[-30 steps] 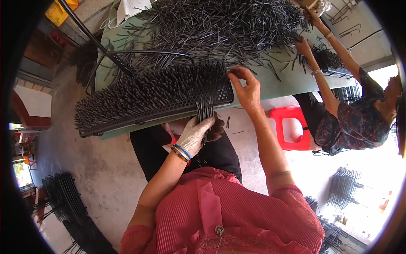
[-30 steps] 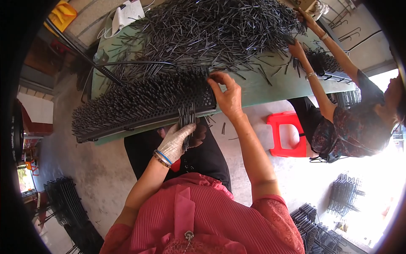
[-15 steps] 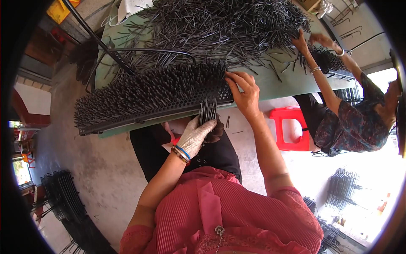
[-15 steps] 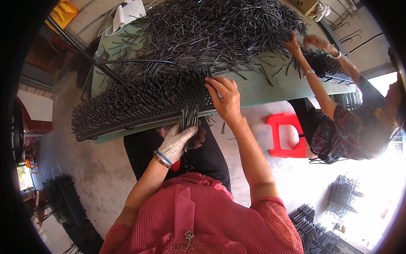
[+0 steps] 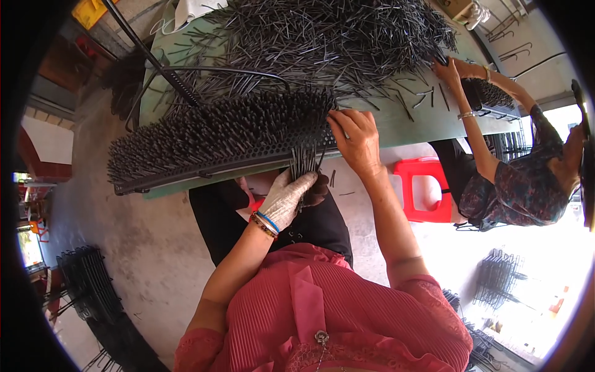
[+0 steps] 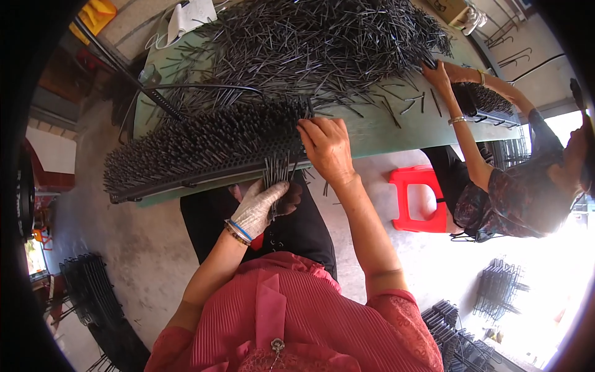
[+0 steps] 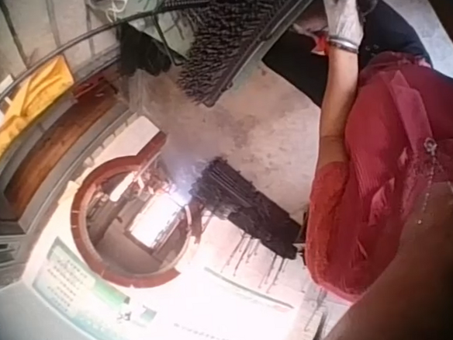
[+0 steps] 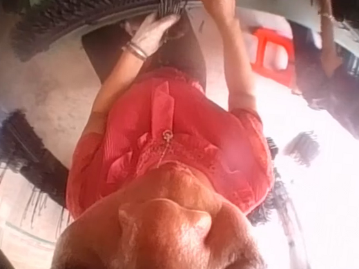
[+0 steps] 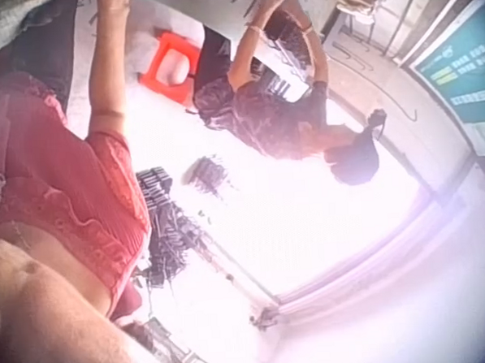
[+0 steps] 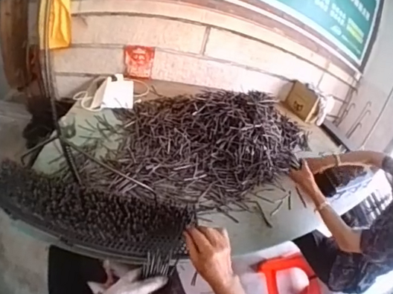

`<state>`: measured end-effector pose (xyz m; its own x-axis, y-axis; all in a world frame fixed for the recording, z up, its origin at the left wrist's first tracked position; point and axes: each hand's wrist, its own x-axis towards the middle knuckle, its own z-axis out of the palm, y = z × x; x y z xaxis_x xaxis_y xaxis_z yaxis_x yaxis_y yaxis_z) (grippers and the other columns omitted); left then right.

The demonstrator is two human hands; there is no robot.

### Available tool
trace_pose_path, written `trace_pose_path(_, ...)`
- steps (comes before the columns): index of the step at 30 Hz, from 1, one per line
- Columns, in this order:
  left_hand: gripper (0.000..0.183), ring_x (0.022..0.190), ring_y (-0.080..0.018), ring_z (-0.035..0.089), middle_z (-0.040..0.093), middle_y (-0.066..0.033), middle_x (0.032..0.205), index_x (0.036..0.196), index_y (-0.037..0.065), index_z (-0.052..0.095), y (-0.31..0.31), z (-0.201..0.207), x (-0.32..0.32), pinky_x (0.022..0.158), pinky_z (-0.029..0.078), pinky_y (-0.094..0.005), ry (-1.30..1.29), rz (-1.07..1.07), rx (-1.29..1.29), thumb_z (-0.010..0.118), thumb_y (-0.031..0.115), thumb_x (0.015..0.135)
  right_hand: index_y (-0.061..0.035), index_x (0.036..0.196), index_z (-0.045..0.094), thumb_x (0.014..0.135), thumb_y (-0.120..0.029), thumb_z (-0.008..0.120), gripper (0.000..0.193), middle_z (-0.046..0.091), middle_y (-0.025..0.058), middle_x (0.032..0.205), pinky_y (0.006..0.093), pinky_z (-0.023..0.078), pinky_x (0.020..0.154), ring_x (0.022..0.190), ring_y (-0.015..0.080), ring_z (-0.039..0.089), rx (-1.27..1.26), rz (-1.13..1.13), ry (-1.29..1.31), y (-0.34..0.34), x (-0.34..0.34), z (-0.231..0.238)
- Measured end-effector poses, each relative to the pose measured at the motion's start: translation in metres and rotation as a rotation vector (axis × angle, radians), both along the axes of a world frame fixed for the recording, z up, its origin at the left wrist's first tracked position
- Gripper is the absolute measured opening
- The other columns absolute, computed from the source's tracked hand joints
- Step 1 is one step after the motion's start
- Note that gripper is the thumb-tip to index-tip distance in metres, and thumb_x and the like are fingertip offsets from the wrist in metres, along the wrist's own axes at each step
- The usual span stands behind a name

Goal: Sorting and inserting metal wires into a brush head base.

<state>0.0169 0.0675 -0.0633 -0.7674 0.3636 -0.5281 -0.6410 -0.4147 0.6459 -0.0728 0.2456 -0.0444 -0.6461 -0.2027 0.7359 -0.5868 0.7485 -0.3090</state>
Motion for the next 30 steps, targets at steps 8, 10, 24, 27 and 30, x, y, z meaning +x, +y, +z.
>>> trace_pose_path(8, 0.021, 0.080, -0.0156, 0.068, 0.069, -0.0082, 0.097, 0.112, 0.003, 0.059, -0.002, 0.006, 0.001, 0.066, 0.056, -0.0282, -0.001, 0.050, 0.024, 0.059, 0.014, 0.094, -0.0003, 0.091, 0.071, 0.082, -0.017, 0.075, 0.020, 0.066, 0.0114, 0.078, 0.0360, 0.048, 0.064, 0.066, 0.0260, 0.062, -0.275, -0.054, -0.495, -0.010, 0.017, 0.027)
trace_pose_path(10, 0.022, 0.080, -0.0155, 0.068, 0.069, -0.0081, 0.098, 0.113, 0.003, 0.058, -0.003, 0.009, 0.003, 0.066, 0.056, -0.0280, 0.022, 0.069, 0.038, 0.059, 0.015, 0.095, 0.0008, 0.095, 0.071, 0.083, -0.018, 0.074, 0.022, 0.067, 0.0103, 0.079, 0.0319, 0.049, 0.063, 0.068, 0.0190, 0.062, -0.299, -0.016, -0.676, -0.007, 0.028, 0.025)
trace_pose_path(24, 0.023, 0.082, -0.0161, 0.069, 0.069, -0.0090, 0.098, 0.114, 0.002, 0.058, -0.008, 0.017, 0.006, 0.069, 0.058, -0.0289, 0.107, 0.009, 0.063, 0.057, 0.017, 0.097, 0.0007, 0.099, 0.066, 0.084, -0.009, 0.075, 0.021, 0.069, 0.0052, 0.089, 0.0240, 0.050, 0.072, 0.079, 0.0102, 0.062, -0.901, 0.291, -1.271, -0.006, 0.023, 0.008)
trace_pose_path(27, 0.028, 0.084, -0.0197, 0.069, 0.068, -0.0099, 0.100, 0.119, 0.004, 0.055, -0.008, 0.012, 0.007, 0.070, 0.056, -0.0323, 0.026, 0.125, 0.072, 0.056, 0.020, 0.097, 0.0017, 0.097, 0.064, 0.084, -0.009, 0.075, 0.020, 0.069, 0.0054, 0.086, 0.0225, 0.050, 0.072, 0.079, 0.0086, 0.063, -1.054, 0.327, -1.038, -0.012, 0.019, 0.015)
trace_pose_path(30, 0.026, 0.085, -0.0198, 0.069, 0.068, -0.0098, 0.101, 0.119, 0.005, 0.055, -0.009, 0.001, 0.008, 0.069, 0.056, -0.0322, 0.016, 0.105, 0.076, 0.056, 0.019, 0.097, 0.0019, 0.099, 0.064, 0.084, -0.006, 0.075, 0.020, 0.069, 0.0043, 0.088, 0.0227, 0.051, 0.074, 0.082, 0.0089, 0.064, -0.988, 0.270, -0.794, -0.026, 0.009, 0.027)
